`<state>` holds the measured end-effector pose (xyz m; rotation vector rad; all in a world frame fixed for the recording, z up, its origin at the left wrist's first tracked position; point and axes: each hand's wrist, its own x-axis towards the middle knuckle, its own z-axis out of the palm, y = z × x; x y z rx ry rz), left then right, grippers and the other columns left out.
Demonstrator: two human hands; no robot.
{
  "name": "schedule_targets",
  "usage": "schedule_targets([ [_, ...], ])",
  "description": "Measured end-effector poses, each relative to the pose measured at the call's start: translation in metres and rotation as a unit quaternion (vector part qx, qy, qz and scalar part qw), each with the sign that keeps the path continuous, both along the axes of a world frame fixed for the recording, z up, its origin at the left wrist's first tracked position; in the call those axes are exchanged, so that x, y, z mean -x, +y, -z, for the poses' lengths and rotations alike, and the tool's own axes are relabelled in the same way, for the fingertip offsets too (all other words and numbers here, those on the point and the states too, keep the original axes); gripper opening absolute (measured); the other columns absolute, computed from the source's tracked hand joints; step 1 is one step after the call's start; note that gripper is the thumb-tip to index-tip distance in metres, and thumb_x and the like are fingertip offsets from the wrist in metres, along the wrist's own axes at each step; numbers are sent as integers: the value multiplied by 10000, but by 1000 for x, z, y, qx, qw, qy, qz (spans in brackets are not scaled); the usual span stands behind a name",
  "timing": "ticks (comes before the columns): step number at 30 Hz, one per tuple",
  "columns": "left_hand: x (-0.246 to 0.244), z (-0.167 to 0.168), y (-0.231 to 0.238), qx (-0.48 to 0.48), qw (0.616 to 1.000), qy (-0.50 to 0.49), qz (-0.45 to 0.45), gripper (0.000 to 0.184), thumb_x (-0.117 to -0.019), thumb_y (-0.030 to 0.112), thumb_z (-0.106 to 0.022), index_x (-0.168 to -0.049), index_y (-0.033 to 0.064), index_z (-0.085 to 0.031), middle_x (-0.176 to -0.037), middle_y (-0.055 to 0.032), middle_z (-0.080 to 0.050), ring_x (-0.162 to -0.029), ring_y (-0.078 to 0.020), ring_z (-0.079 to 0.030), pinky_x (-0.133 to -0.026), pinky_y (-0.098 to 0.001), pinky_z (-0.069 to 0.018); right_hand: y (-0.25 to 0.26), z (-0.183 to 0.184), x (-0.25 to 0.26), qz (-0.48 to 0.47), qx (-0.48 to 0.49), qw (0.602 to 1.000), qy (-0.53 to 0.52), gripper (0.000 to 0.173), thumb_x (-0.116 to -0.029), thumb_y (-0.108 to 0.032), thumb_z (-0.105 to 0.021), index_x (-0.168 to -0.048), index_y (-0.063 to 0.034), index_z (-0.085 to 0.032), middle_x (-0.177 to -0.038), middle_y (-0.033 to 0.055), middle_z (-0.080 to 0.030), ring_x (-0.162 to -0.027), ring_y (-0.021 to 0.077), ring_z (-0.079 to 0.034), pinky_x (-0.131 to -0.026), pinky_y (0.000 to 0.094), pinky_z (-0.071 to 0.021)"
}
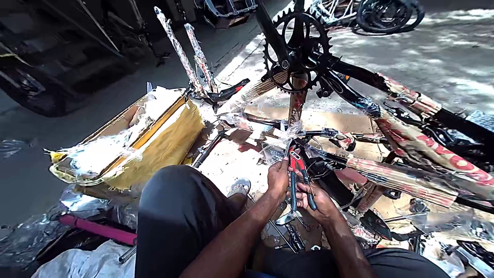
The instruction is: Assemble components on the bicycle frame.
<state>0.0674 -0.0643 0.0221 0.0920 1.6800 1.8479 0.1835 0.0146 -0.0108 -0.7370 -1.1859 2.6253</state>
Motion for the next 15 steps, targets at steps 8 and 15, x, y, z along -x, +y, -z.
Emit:
schedule_targets([
  [8,-3,-4,-1,-22,999,-11,20,506,-1110,434,-397,-1052,-8,-636,-846,-126,-708,-629,-176,-658,-580,-319,-553,3,1,5,41,34,998,-16,355,-1085,-158,-436,-1416,-132,-561,-1015,159,-702,-756,220,-696,-652,359,-599],
  [15,-6,-4,-3,-5,1000,15,24,513,-1098,466,-416,-1010,20,-653,-868,-106,-695,-695,-188,-668,-654,-353,-578,0,8,7,0,96,995,39,358,-1104,-310,-413,-1439,-237,-517,-937,108,-656,-726,243,-681,-606,437,-605],
])
